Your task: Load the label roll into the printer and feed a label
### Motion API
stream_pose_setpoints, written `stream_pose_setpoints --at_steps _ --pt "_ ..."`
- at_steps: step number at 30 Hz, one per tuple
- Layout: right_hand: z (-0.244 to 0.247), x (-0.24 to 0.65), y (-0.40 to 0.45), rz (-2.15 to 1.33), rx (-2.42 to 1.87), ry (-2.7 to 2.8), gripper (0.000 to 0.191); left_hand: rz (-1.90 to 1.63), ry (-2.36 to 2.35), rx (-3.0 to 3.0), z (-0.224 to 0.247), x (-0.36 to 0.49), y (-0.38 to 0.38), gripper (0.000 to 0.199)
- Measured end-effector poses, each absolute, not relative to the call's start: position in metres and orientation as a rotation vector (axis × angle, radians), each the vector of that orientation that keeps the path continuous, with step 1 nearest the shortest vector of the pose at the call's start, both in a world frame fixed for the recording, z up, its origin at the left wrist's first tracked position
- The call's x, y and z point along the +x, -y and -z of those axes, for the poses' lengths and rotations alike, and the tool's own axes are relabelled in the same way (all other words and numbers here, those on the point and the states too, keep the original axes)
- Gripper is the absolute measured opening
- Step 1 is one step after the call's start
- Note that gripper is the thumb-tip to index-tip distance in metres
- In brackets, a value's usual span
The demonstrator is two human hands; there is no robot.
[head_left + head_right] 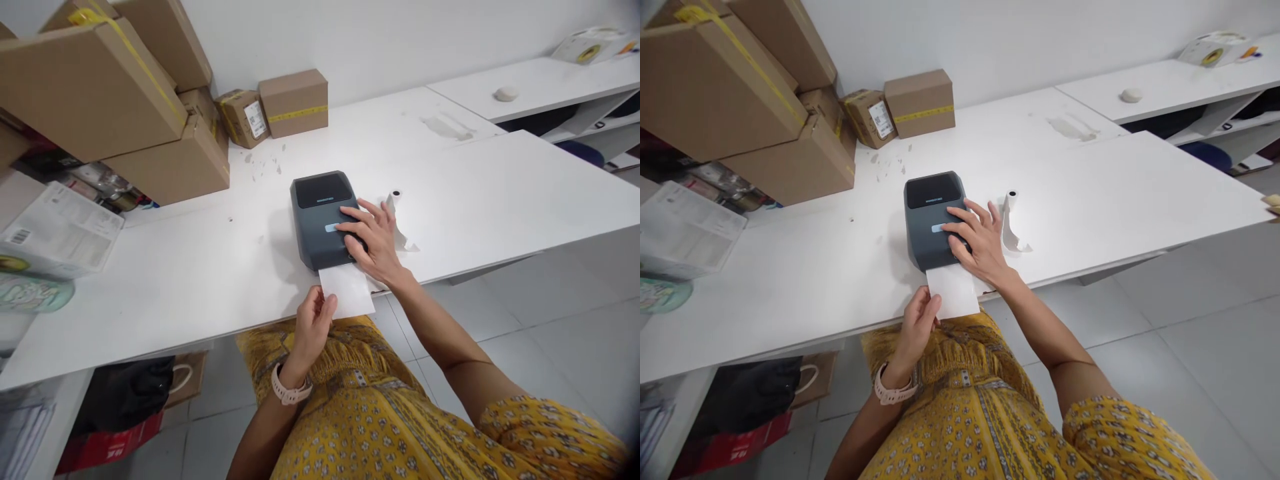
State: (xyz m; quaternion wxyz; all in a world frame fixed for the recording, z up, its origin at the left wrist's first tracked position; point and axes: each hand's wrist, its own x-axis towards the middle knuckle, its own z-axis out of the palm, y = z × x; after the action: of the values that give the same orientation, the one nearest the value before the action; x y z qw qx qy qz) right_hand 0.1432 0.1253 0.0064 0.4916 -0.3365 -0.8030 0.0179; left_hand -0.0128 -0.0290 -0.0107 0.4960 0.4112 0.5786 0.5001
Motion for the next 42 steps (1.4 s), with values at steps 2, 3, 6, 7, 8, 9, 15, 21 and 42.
stream_pose_setpoints --at_steps 2,3,6,7,8,9,15,21,42 --pt "-0.016 0.145 -0.126 0.075 -0.803 2.052 0.020 -1.229 -1.437 1.025 0.010 -0.018 0.032 0.037" --pt "-0.020 0.145 -0.126 0.116 -0.802 2.091 0.020 -1.245 -1.454 1.029 0.010 -0.020 0.032 0.037" --pt "-0.032 0.144 -0.128 0.128 -0.827 2.204 0.024 -1.287 -1.502 1.031 0.011 -0.026 0.030 0.034" --pt "-0.035 0.143 -0.130 0.099 -0.836 2.242 0.027 -1.300 -1.514 1.034 0.011 -0.027 0.028 0.032" --pt "-0.038 0.142 -0.132 0.061 -0.844 2.274 0.029 -1.311 -1.521 1.041 0.011 -0.029 0.027 0.030" --pt "-0.039 0.142 -0.134 0.017 -0.852 2.299 0.031 -1.322 -1.528 1.052 0.010 -0.030 0.026 0.029" --pt "-0.029 0.136 -0.138 -0.314 -0.843 2.137 0.030 -1.382 -1.681 1.195 0.001 -0.037 0.022 0.029" --pt "-0.010 0.126 -0.124 -0.353 -0.858 1.853 0.034 -1.505 -1.562 1.374 -0.001 -0.039 -0.004 0.063" --pt "0.034 0.118 -0.111 -0.839 -0.689 1.257 0.060 -1.581 -1.434 1.212 0.023 -0.031 -0.034 0.091"
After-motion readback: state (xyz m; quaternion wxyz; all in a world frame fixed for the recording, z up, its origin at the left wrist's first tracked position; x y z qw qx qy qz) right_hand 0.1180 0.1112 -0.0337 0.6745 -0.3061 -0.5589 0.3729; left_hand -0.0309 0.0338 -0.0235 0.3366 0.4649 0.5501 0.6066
